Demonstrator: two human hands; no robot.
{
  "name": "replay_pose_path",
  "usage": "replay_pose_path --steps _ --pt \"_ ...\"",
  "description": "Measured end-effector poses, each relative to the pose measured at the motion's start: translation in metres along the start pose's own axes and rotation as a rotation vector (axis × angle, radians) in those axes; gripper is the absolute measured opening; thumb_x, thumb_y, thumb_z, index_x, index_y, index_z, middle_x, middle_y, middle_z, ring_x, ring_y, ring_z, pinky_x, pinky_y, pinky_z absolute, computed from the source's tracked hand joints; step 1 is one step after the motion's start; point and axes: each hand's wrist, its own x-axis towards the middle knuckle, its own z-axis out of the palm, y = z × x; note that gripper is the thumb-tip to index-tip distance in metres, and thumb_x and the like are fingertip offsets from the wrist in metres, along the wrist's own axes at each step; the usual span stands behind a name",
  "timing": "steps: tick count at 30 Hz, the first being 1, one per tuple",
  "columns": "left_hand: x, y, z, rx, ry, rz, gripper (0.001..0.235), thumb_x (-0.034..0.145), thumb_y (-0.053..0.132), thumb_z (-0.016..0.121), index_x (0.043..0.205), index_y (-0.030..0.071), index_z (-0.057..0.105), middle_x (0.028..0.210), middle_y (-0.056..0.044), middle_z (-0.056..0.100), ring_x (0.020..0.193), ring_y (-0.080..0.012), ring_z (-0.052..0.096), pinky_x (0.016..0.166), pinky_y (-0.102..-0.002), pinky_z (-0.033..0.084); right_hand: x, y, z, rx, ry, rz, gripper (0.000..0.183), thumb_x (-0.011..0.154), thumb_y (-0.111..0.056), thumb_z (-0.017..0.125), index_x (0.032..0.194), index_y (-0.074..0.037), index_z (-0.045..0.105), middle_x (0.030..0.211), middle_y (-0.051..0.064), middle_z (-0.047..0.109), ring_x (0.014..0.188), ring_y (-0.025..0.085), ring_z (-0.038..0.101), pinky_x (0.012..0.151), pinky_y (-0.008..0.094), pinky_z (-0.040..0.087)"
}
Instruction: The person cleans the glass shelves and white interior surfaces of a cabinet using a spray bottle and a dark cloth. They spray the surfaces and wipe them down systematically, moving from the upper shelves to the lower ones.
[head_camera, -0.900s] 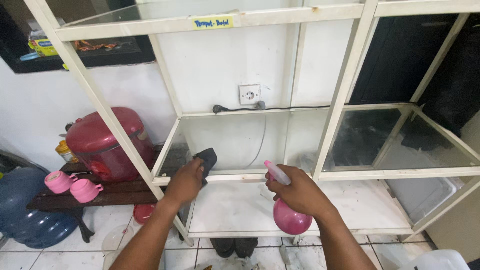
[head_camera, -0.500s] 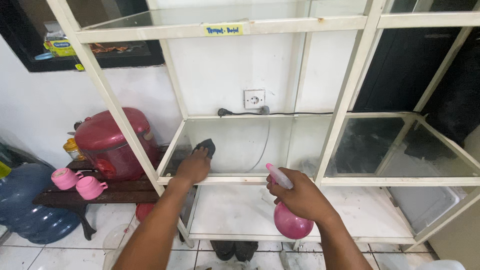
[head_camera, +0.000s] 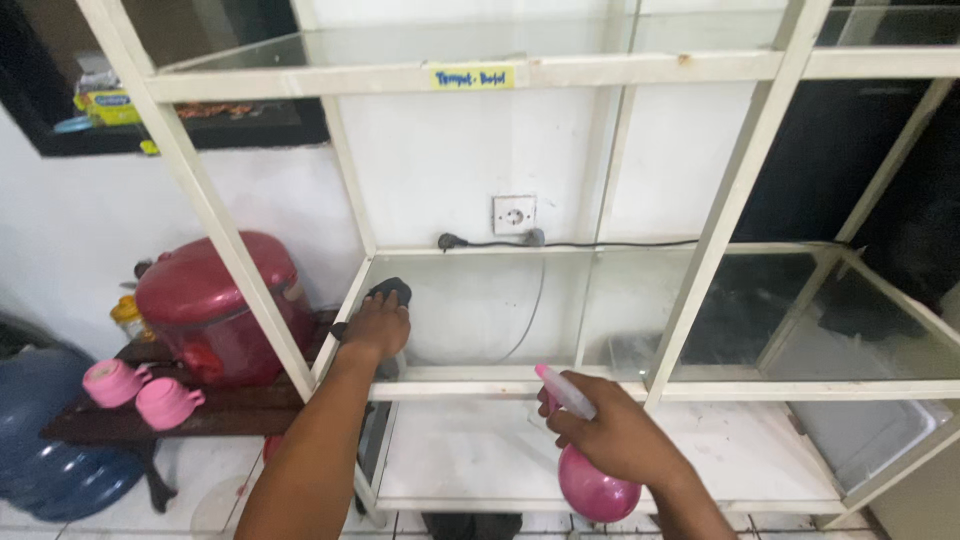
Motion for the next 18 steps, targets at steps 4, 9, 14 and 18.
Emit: replay_pose_path --steps 4,9,14,18 --pt "0.043 0.0 -0.015 0.064 -0.024 -0.08 0.061 0.101 0.035 0.017 0.159 0.018 0.013 0.166 -0.006 0.014 0.154 -0.0236 0.013 0.122 -0.046 0.017 -0.003 -0.007 0.009 0.129 -0.002 0.021 0.014 0.081 -0.007 0.067 0.093 -0.005 0.073 0.086 0.004 0.076 0.071 0.015 0.07 0.065 0.028 0.061" --pt "0.1 -0.016 -0.008 0.094 0.158 -0.093 0.052 0.097 0.039 0.032 0.143 0.021 0.046 0.152 -0.008 0.043 0.142 -0.0293 0.038 0.111 -0.053 0.033 -0.016 -0.018 0.006 0.11 -0.038 0.019 0.006 0.084 -0.008 0.064 0.088 -0.007 0.069 0.084 0.002 0.07 0.071 0.013 0.064 0.067 0.027 0.058" --pt "0.11 -0.007 -0.011 0.056 0.121 -0.153 0.058 0.097 0.035 0.026 0.154 0.021 0.031 0.161 -0.003 0.029 0.15 -0.0277 0.023 0.119 -0.052 0.019 -0.028 -0.029 -0.008 0.056 0.022 0.093 0.011 0.083 -0.011 0.063 0.091 -0.007 0.07 0.085 0.0 0.072 0.071 0.012 0.065 0.067 0.025 0.057" --pt "0.12 0.018 -0.001 0.125 0.208 -0.101 0.053 0.094 0.041 0.038 0.141 0.019 0.048 0.149 -0.008 0.047 0.138 -0.0309 0.042 0.108 -0.048 0.038 -0.026 -0.023 -0.02 0.0 0.061 0.057 0.01 0.081 -0.012 0.063 0.088 -0.009 0.07 0.083 -0.001 0.072 0.069 0.011 0.066 0.067 0.026 0.057"
